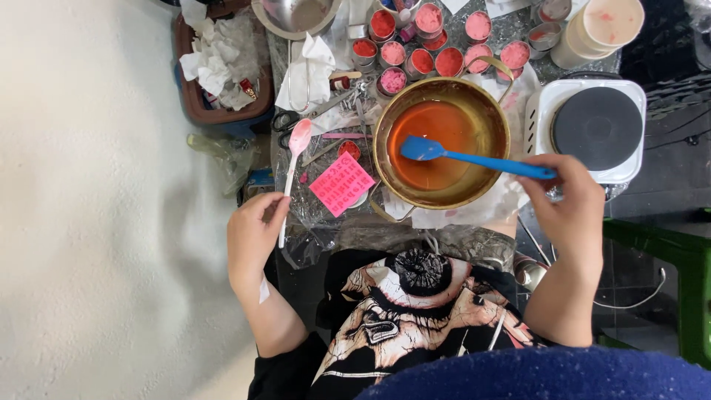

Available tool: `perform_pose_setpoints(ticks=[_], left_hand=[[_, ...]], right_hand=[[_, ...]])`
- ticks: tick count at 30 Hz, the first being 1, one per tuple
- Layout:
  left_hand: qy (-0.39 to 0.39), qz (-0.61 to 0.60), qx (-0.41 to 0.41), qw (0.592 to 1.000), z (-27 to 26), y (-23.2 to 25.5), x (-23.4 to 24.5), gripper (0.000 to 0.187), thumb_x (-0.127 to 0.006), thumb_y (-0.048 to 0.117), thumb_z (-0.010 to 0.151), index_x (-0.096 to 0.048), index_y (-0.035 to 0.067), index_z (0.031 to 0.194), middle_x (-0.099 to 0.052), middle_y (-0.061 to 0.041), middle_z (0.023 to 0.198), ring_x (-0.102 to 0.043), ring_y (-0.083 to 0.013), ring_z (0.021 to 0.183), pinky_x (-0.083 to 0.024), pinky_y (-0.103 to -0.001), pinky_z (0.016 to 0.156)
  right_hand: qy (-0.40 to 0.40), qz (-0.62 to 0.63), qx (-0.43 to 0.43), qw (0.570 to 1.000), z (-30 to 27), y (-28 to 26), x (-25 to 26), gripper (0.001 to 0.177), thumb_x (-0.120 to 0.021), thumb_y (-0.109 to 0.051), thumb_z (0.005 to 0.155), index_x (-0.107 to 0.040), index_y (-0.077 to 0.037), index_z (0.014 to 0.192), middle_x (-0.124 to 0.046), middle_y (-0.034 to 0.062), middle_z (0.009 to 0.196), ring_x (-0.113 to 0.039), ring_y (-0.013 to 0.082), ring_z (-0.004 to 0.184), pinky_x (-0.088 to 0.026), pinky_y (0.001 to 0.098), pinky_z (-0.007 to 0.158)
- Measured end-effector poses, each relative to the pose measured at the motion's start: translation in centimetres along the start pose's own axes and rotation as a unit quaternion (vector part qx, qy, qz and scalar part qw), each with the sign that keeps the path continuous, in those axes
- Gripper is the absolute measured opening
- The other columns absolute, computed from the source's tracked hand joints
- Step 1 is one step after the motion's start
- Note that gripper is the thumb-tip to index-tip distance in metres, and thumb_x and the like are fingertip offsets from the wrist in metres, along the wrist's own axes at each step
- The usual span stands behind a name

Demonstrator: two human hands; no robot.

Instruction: The recorder is mixing and preparing colored wax melts in a workshop environment.

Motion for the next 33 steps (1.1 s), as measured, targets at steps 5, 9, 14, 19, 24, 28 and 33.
perform_pose_setpoints(ticks=[5, 9, 14, 19, 24, 28, 33], left_hand=[[0.013, -0.003, 0.001, 1.0, 1.2, -3.7, -1.7, 0.017, -0.074, 0.012, 0.094, -0.073, -0.001, 0.104, -0.073, -0.012, 0.087, -0.068, -0.0172, 0.069, -0.051, -0.029, 0.063], [0.008, -0.09, -0.026, 0.996, 2.1, -5.0, -3.2, 0.014, -0.068, 0.01, 0.099, -0.069, -0.001, 0.108, -0.073, -0.01, 0.092, -0.067, -0.0133, 0.073, -0.051, -0.027, 0.067], [0.016, -0.066, -0.02, 0.997, 3.0, -4.5, -4.7, 0.013, -0.068, 0.009, 0.099, -0.071, -0.001, 0.108, -0.067, -0.01, 0.091, -0.061, -0.0183, 0.071, -0.048, -0.029, 0.065], [0.038, -0.048, -0.103, 0.993, 4.2, -4.8, -5.7, 0.012, -0.069, 0.01, 0.099, -0.071, 0.001, 0.106, -0.065, -0.011, 0.099, -0.065, -0.0244, 0.086, -0.05, -0.033, 0.074], [0.069, 0.068, -0.169, 0.981, 5.0, -3.2, -5.8, 0.009, -0.076, 0.012, 0.092, -0.075, 0.007, 0.099, -0.068, -0.007, 0.093, -0.062, -0.0295, 0.09, -0.044, -0.042, 0.079], [0.058, 0.046, -0.107, 0.992, 5.1, -3.3, -5.9, 0.01, -0.076, 0.015, 0.094, -0.076, 0.008, 0.102, -0.069, -0.005, 0.09, -0.061, -0.0272, 0.087, -0.044, -0.04, 0.083], [0.141, 0.023, -0.144, 0.979, 4.1, -3.0, -5.0, 0.021, -0.076, 0.016, 0.094, -0.072, 0.008, 0.113, -0.072, -0.007, 0.109, -0.064, -0.0278, 0.101, -0.046, -0.041, 0.091]], right_hand=[[0.021, 0.359, -0.024, 0.933, -0.5, 3.2, -2.0, 0.019, -0.057, -0.008, 0.116, -0.041, -0.006, 0.126, -0.066, 0.0217, 0.126, -0.072, 0.0258, 0.095, -0.058, 0.0314, 0.081], [0.032, 0.451, 0.002, 0.892, -0.4, 3.1, -3.7, 0.019, -0.049, -0.007, 0.119, -0.032, -0.008, 0.128, -0.064, 0.0249, 0.126, -0.072, 0.0254, 0.099, -0.06, 0.0329, 0.087], [0.008, 0.291, 0.047, 0.956, -0.3, 0.1, -5.2, 0.011, -0.052, -0.007, 0.114, -0.045, -0.002, 0.121, -0.066, 0.0245, 0.125, -0.069, 0.0236, 0.101, -0.058, 0.0328, 0.091], [-0.052, 0.23, 0.085, 0.968, -1.3, 0.3, -5.6, 0.009, -0.053, -0.009, 0.109, -0.055, 0.0, 0.109, -0.07, 0.0236, 0.118, -0.07, 0.0243, 0.107, -0.055, 0.0328, 0.095], [0.091, 0.273, 0.045, 0.957, -1.6, 2.8, -3.7, 0.016, -0.05, -0.009, 0.117, -0.057, -0.003, 0.104, -0.076, 0.0153, 0.102, -0.071, 0.015, 0.084, -0.057, 0.0236, 0.076], [0.084, 0.196, 0.063, 0.975, 0.0, 0.1, -3.7, 0.014, -0.052, -0.005, 0.116, -0.058, 0.001, 0.105, -0.075, 0.0178, 0.107, -0.071, 0.0163, 0.09, -0.057, 0.0259, 0.081], [0.02, 0.146, 0.058, 0.987, -0.5, 1.3, -3.9, 0.021, -0.055, -0.002, 0.106, -0.062, 0.002, 0.086, -0.077, 0.0149, 0.095, -0.068, 0.0127, 0.071, -0.05, 0.0239, 0.065]])
Point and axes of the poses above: each hand's wrist, its own z-axis towards the middle knuckle, its own x-axis out of the back of the hand, y = z × x, the point moved 5 cm from there along z, towards the middle knuckle
